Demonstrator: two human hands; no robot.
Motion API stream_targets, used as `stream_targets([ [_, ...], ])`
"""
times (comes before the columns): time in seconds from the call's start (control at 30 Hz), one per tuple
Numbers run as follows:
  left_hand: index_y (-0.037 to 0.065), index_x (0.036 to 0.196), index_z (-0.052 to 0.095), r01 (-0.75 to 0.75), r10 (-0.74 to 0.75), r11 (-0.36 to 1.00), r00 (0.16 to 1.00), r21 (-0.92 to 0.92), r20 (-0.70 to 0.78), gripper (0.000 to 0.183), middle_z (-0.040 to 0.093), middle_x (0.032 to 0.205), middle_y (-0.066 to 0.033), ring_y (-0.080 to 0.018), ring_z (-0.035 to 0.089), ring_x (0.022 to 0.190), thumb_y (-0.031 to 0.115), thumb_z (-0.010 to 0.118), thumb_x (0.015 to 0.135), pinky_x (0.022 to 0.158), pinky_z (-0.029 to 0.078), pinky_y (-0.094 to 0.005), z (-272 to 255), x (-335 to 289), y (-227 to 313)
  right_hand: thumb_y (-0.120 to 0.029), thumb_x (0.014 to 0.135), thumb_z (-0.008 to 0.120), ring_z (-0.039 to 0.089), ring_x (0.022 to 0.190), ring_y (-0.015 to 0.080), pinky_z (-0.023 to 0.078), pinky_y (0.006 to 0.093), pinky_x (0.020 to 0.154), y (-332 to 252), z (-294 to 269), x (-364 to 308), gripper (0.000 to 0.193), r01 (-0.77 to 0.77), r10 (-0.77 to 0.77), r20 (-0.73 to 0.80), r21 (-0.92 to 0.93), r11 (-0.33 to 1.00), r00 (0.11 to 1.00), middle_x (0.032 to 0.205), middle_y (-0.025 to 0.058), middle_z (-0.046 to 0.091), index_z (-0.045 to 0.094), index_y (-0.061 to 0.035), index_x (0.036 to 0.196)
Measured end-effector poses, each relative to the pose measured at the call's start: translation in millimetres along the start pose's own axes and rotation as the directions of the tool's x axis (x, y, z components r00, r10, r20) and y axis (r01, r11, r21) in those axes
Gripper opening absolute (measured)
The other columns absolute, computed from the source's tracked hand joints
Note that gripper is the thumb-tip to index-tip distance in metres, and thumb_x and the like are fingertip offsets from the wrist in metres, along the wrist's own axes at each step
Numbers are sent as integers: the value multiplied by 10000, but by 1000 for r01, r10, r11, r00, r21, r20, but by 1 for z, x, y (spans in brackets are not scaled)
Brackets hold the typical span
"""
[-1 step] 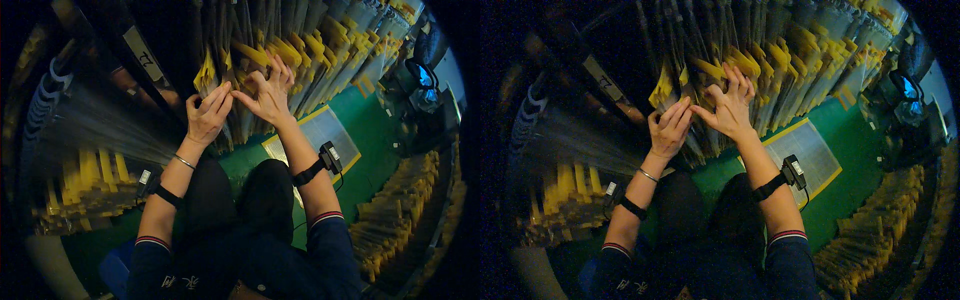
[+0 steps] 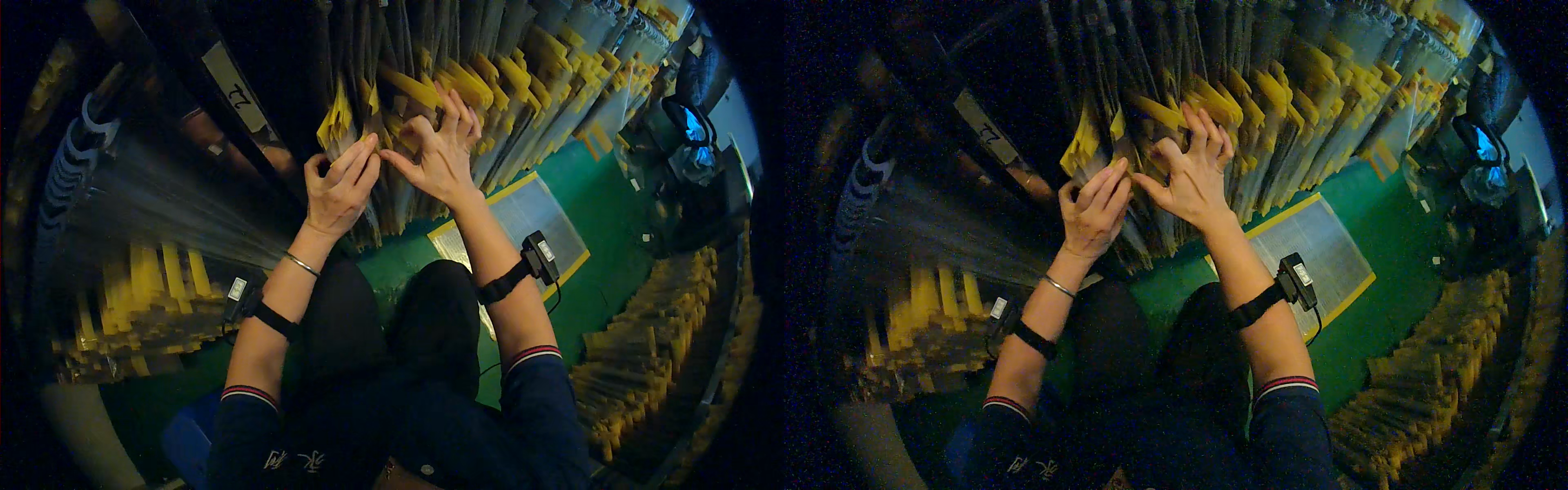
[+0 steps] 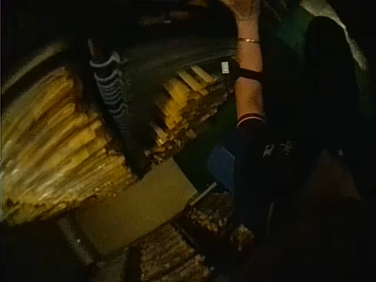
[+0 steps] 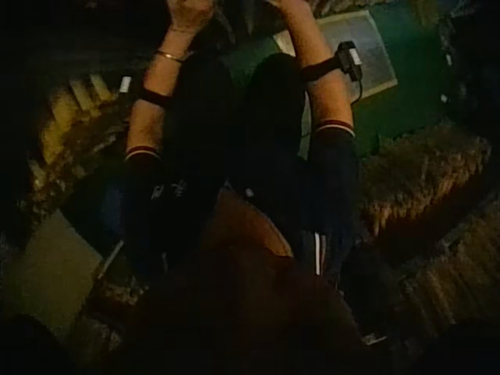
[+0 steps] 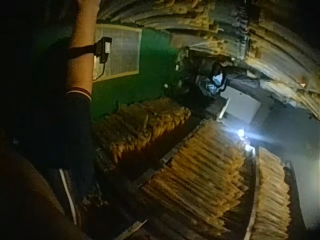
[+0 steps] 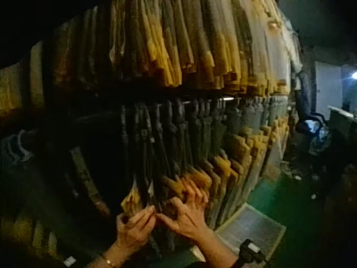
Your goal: Hanging metal mesh screens onto a rack for storage or processing.
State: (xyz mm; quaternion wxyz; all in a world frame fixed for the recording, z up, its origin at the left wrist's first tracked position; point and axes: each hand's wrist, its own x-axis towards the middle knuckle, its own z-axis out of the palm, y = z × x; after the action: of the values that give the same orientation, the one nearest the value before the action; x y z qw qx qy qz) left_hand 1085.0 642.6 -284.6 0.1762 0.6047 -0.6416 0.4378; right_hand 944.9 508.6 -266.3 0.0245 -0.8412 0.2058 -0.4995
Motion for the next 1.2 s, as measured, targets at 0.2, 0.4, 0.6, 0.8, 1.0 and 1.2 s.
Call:
stream_targets([
  [0.2, 235, 1118, 656, 28, -28, 996, 1000, 82, -5, 377, 533, 1323, 32, -125, 409, 1255, 167, 658, 748, 930, 313, -493, 9, -4, 2, -199, 610, 746, 221, 1360, 353, 147, 490, 1054, 15, 8, 2, 316, 44, -44, 4, -20, 999, 999, 1464, 135, 320, 623, -228, 899],
  [0.4, 226, 991, 678, 50, -49, 995, 999, 82, -18, 320, 542, 1290, 34, -109, 399, 1241, 331, 719, 692, 955, 262, -518, 6, -11, -4, -168, 602, 740, 247, 1342, 358, 160, 498, 1041, 26, 8, 1, 332, 56, -56, -1, -32, 998, 998, 1460, 122, 326, 615, -223, 905],
  [0.6, 233, 713, 638, 280, -266, 955, 954, 93, -137, 218, 561, 1251, 38, -127, 412, 1208, 411, 752, 661, 937, 216, -503, 28, -4, 24, -168, 610, 732, 261, 1334, 358, 162, 500, 1036, 26, 11, 1, 323, 94, -94, -11, -6, 996, 995, 1460, 126, 324, 607, -208, 905],
  [0.8, 250, 670, 618, 322, -299, 937, 940, 138, -163, 174, 558, 1254, 50, -138, 409, 1217, 348, 761, 663, 930, 212, -507, 46, -2, 35, -221, 621, 780, 272, 1328, 370, 166, 496, 1027, 20, 10, 1, 324, 90, -89, 13, -27, 996, 996, 1441, 147, 345, 599, -182, 888],
  [1.0, 239, 636, 591, 295, -279, 950, 949, 102, -147, 147, 593, 1235, 53, -124, 411, 1223, 258, 715, 712, 945, 207, -492, 29, -14, 17, -185, 625, 743, 269, 1336, 334, 180, 484, 1030, 29, 9, -1, 306, 84, -84, 21, -23, 996, 996, 1458, 104, 333, 602, -200, 897],
  [1.2, 246, 668, 608, 258, -244, 955, 964, 147, -108, 148, 563, 1283, 51, -135, 422, 1225, 282, 741, 722, 960, 200, -489, 27, -17, 12, -224, 638, 763, 270, 1335, 330, 176, 486, 1027, 29, 10, -1, 311, 86, -85, 31, -35, 996, 996, 1455, 92, 336, 608, -206, 906],
])
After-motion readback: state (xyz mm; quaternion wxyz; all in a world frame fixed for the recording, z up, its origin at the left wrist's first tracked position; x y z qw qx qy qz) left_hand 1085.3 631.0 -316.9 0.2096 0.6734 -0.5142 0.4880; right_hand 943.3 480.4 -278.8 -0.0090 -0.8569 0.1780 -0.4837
